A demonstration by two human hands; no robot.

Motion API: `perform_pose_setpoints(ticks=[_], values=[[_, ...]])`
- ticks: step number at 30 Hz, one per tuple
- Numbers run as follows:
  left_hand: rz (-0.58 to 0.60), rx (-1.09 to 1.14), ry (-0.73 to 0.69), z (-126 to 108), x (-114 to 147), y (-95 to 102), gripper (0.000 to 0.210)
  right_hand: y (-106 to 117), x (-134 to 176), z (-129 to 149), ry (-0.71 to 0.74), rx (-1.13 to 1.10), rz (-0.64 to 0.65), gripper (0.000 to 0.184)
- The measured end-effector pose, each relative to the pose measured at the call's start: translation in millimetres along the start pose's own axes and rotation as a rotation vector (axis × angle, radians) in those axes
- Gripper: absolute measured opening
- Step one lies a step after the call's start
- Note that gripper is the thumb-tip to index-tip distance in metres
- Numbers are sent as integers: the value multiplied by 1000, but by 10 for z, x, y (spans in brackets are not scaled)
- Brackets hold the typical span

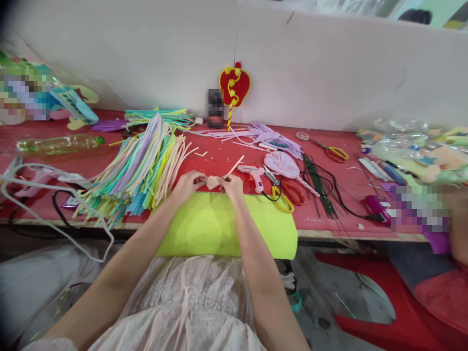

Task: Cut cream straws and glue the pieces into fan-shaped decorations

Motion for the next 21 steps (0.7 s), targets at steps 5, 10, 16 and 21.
perform_pose_setpoints(ticks=[5, 10, 16, 21], values=[[-56, -120, -82, -96, 6, 21, 28, -7, 15, 33, -20, -16, 2, 29], [58, -102, -157, -99, -5, -57, 29, -11, 24, 55, -10, -16, 4, 29], [141, -137, -127, -50, -3, -108, 34, -22, 18, 49, -17, -10, 1, 27], [177, -207, -101, -78, 15, -105, 35, -41, 78, 124, -12, 57, -78, 30]])
Point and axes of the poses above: each hand's wrist, its own x-axis away from the middle knuckle, its own y-axis out of the back of the hand, z = x × y, the point moved 6 cm from there along -x, towards the middle knuckle, and after that the axes turned 2 degrees about y, right-handed, at the moved point
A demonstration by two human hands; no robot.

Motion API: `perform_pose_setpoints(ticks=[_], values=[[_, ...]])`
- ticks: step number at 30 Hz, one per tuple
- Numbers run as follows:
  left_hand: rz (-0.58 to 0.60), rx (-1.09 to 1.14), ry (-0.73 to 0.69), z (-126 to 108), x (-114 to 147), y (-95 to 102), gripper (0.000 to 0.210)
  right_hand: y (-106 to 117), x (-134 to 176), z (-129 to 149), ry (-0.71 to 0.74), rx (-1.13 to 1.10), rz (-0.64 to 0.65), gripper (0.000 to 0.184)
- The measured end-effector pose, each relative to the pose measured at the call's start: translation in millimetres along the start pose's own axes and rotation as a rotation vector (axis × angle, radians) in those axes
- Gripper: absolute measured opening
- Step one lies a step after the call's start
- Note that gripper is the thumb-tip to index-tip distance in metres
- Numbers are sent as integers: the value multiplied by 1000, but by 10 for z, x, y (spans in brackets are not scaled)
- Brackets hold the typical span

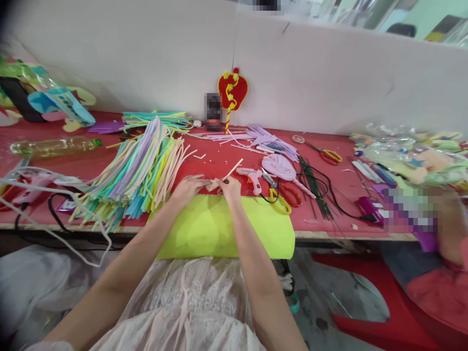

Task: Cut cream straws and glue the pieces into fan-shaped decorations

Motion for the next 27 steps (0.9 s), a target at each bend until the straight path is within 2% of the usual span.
perform_pose_setpoints(ticks=[2, 5, 9, 11, 15, 20, 22, 24, 27], values=[[2, -25, 8, -13, 4, 4, 35, 49, 42, 65, 37, 82, -88, 34], [3, -41, 8, -28, 7, 2, 34, 244, 109, 202, 161, 287, -281, 39], [5, -52, -9, -46, 2, -1, 35, 674, 193, 342, 364, 527, -511, 37], [-3, -47, -8, -49, -5, 1, 34, 903, 209, 320, 375, 592, -567, 36], [-22, -22, -13, -45, -13, -7, 35, 1169, 227, 204, 335, 683, -590, 27], [-61, -8, -18, -25, -7, -19, 33, 1233, 253, 83, 220, 788, -698, 29], [-64, 5, -22, -29, -5, -17, 32, 1231, 199, 18, 151, 792, -661, 34], [-60, 4, -25, -41, -6, -14, 32, 1210, 116, -52, 97, 807, -570, 34], [-54, -6, -3, -44, -10, -12, 30, 1171, 29, -98, 104, 856, -506, 32]])
Point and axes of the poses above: each hand's wrist, its own x-axis away from the middle knuckle, its own y-axis out of the back of the hand, z = x × y, the point moved 6 cm from there along -x, towards the middle knuckle, and after that the axes turned 2 degrees about y, right-handed, at the moved point
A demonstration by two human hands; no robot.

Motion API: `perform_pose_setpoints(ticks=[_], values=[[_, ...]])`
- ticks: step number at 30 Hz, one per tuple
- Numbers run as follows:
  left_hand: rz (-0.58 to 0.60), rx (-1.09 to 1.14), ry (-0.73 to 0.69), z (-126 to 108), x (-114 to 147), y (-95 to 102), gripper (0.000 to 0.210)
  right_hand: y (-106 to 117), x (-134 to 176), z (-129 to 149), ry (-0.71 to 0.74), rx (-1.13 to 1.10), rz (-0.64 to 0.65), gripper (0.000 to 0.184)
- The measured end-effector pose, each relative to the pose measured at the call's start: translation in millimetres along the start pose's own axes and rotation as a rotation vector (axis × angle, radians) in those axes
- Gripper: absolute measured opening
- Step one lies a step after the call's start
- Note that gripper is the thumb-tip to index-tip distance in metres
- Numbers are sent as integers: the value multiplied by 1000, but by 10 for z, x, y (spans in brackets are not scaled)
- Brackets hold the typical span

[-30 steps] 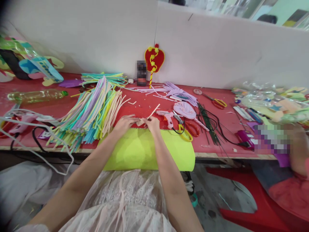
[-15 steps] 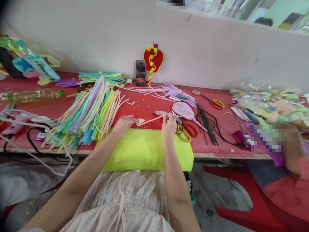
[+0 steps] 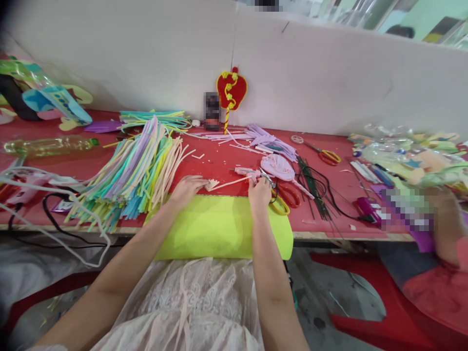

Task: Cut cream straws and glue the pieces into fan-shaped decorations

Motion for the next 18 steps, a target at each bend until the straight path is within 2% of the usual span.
perform_pose_setpoints(ticks=[4, 8, 10, 14, 18], values=[[-14, 2, 21, 8, -4, 2, 28, 24, -2, 8, -30, -33, -87, 35], [-12, -2, 13, 1, -16, 1, 28, 250, 35, 26, -42, -177, -315, 41], [-6, 14, 6, -2, -26, -1, 28, 344, 58, 36, -23, -255, -379, 44], [13, 37, -38, -2, -39, -30, 28, 407, 100, 55, 17, -316, -373, 46], [-27, 44, -24, 35, -28, -25, 29, 357, 138, 96, 37, -246, -250, 47]])
Point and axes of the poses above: each hand's wrist, its own x-axis away from the middle knuckle, its own y-axis out of the back of the hand, z = x × y, the point moved 6 cm from there along -x, towards the middle knuckle, and after that the axes turned 2 degrees about y, right-handed, at the moved point
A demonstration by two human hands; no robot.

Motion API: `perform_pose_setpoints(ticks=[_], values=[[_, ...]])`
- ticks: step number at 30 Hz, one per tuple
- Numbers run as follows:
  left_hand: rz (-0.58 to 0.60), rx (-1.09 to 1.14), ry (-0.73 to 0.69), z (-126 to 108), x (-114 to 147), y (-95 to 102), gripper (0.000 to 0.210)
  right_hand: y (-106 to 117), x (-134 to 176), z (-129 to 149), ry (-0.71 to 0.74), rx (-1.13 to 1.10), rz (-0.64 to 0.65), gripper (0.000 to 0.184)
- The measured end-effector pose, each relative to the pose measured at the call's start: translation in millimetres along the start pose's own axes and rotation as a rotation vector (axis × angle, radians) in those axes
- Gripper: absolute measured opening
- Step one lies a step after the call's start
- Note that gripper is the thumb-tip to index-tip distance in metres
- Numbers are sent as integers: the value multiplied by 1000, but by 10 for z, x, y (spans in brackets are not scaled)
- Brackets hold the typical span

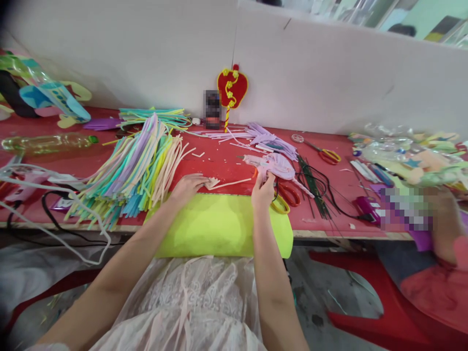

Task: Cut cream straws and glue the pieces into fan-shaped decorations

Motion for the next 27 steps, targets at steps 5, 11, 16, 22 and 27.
perform_pose_setpoints(ticks=[5, 11, 16, 22, 27], values=[[-81, 60, 60, 20, 27, 110, 27, -55, 113, 122, 55, 29, 109, 60], [-162, 70, 121, 28, 50, 213, 25, -108, 313, 172, 109, 44, 234, 63], [-167, 37, 150, 11, 57, 208, 25, -138, 427, 156, 173, 77, 311, 54], [-111, -14, 146, -76, 71, 158, 47, -172, 454, 150, 188, 107, 327, 51], [-19, -9, 79, -142, 77, 93, 49, -176, 457, 158, 182, 122, 349, 50]])
Point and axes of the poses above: each hand's wrist, its own x-axis away from the middle knuckle, its own y-axis out of the back of the hand, z = x × y, the point moved 6 cm from there along -x, towards the middle knuckle, and after that the axes turned 2 degrees about y, right-handed, at the moved point
